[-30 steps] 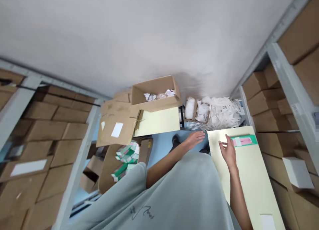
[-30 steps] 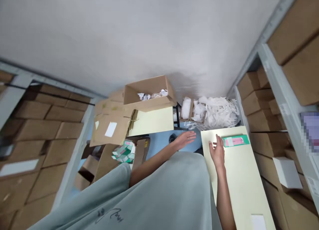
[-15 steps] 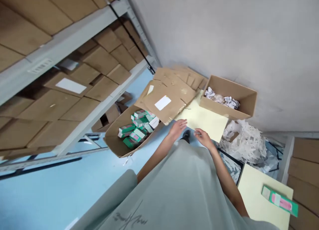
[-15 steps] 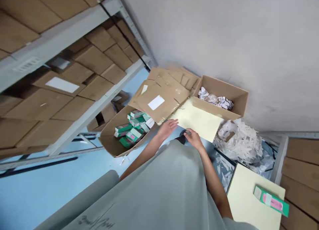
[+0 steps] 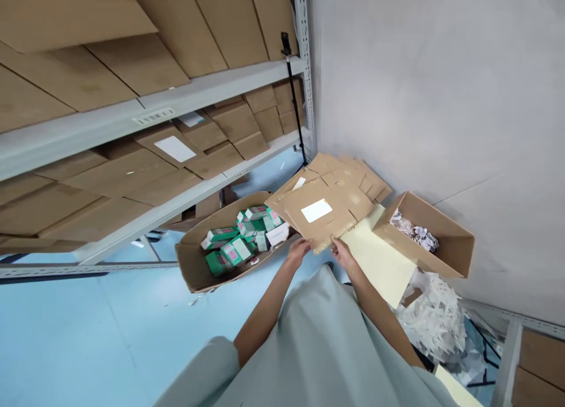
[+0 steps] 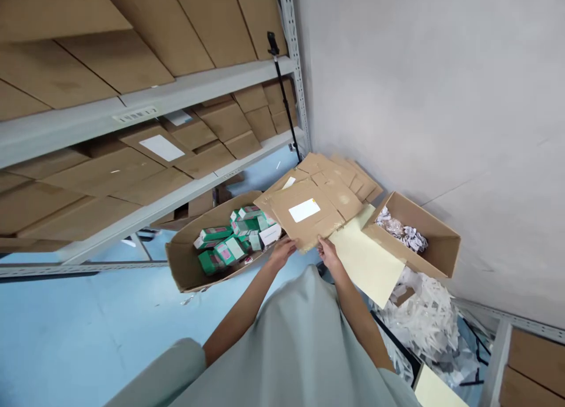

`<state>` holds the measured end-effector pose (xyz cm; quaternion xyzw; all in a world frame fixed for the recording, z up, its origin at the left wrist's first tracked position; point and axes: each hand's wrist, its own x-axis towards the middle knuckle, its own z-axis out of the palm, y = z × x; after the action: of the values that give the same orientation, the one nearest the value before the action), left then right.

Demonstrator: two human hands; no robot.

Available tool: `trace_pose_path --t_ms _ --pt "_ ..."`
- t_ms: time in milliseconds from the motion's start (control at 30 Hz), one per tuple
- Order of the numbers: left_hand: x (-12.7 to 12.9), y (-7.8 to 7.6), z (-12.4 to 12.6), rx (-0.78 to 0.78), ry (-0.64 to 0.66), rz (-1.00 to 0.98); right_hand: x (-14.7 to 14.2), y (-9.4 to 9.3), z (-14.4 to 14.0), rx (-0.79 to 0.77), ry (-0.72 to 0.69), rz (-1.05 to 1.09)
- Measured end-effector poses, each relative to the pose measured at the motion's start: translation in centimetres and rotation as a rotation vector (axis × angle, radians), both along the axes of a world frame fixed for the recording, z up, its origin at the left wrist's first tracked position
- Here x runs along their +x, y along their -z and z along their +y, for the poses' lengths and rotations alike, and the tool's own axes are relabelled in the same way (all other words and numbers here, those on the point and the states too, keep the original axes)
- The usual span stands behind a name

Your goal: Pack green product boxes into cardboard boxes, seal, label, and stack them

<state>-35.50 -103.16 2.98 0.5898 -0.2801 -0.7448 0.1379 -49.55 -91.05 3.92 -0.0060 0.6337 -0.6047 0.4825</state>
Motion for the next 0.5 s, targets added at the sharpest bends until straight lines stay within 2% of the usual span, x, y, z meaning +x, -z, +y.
trace_pose_path --t_ms 100,200,300,400,500 --pt "1.2 -1.1 -0.9 0.025 -0.043 0.103 -0.2 -1.5 -0.6 -0.005 0.031 0.081" --pt "1.6 -1.8 -3.3 0.049 -0.095 0.149 0.4 -3.2 -0.7 -0.046 0.067 0.164" --pt "0.8 -2.3 -6.0 0.115 -0.151 0.276 1.4 -5.3 0.6 -0.096 0.094 0.226" --pt "-2.2 -3.4 -7.5 0.199 -0.085 0.487 2.1 -7.3 4.0 -0.114 0.164 0.28" --pt "-7.7 -5.1 -6.4 0.277 0.156 0.641 2.1 -8.7 9.4 -0.071 0.264 0.345"
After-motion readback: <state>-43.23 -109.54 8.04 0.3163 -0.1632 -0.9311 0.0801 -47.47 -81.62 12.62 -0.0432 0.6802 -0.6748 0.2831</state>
